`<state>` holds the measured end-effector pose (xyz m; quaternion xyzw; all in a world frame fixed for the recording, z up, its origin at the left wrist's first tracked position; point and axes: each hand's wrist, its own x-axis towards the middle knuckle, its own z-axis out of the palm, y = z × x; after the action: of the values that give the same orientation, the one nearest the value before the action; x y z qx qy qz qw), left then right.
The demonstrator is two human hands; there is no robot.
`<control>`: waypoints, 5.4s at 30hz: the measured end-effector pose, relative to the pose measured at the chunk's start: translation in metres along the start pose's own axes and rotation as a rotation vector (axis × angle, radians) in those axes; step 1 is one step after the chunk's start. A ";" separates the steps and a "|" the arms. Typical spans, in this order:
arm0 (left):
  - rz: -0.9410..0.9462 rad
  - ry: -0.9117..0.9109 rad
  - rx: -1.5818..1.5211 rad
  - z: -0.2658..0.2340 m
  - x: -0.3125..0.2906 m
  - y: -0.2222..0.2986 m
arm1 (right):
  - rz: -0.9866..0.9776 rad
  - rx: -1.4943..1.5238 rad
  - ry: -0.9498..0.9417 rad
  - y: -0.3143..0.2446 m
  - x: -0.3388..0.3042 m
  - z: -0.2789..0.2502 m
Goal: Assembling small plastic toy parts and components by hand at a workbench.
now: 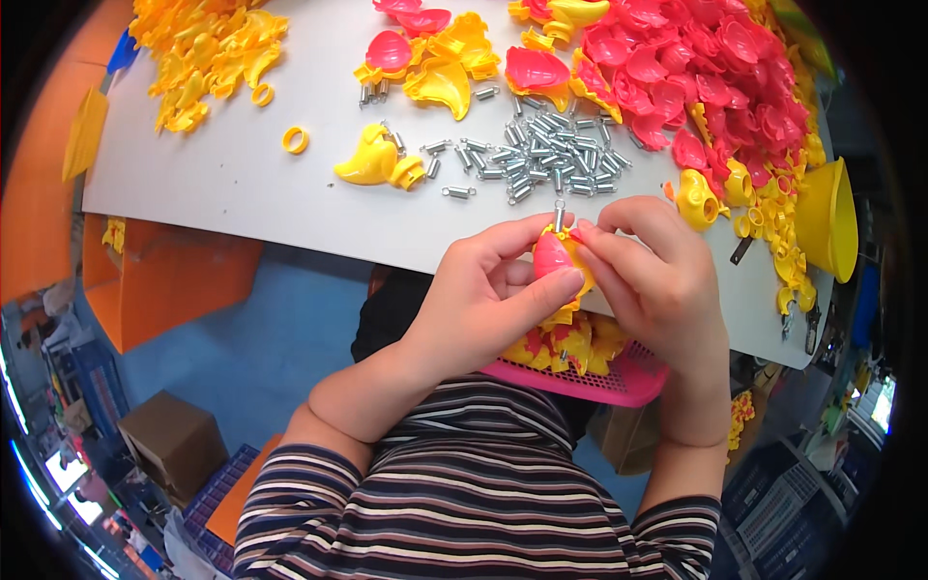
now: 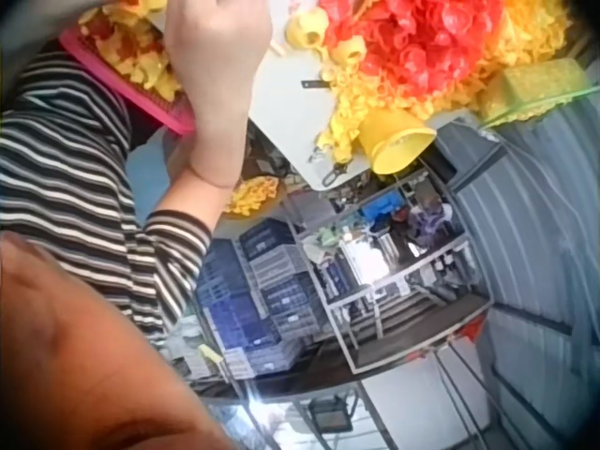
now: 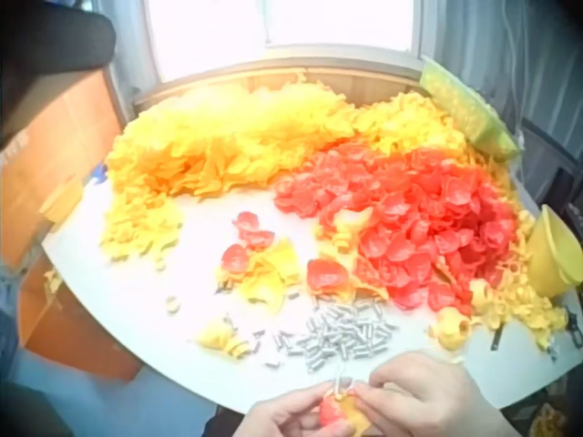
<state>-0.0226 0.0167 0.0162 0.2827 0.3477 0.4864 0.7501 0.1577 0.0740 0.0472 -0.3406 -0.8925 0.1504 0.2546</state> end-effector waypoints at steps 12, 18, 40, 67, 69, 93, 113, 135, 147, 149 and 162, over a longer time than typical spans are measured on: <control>-0.092 -0.024 0.057 -0.004 0.010 0.004 | 0.610 0.170 0.355 0.049 -0.035 -0.041; -0.106 0.021 0.026 -0.003 0.007 -0.006 | 0.889 -0.290 0.215 0.126 -0.053 -0.061; -0.124 0.019 -0.071 -0.008 0.013 -0.013 | 0.639 -0.393 0.395 0.133 -0.064 -0.074; -0.106 0.053 -0.042 -0.004 0.001 -0.013 | 0.948 -0.201 0.326 0.125 -0.047 -0.062; -0.085 0.065 0.009 -0.005 0.001 -0.015 | 0.978 -0.304 0.403 0.155 -0.055 -0.076; -0.094 0.031 0.013 -0.013 0.004 -0.017 | 0.788 -0.042 0.383 0.114 -0.051 -0.069; -0.157 0.019 -0.062 -0.005 0.005 -0.015 | 0.380 -0.449 0.336 0.147 0.018 -0.026; 0.012 0.058 -0.057 -0.015 0.001 -0.006 | 0.240 0.209 -0.216 0.037 -0.014 -0.021; 0.065 0.053 -0.045 -0.008 -0.003 -0.010 | 0.711 -0.336 -0.144 -0.004 -0.027 0.014; 0.075 0.056 -0.038 -0.007 -0.002 -0.011 | 0.693 -0.345 -0.113 -0.004 -0.027 0.020; 0.502 0.198 0.207 -0.003 -0.003 -0.036 | 0.801 1.298 0.236 -0.030 -0.027 0.031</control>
<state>-0.0067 0.0008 -0.0127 0.3862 0.3861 0.6440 0.5357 0.1417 0.0306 0.0258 -0.4340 -0.4010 0.6869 0.4231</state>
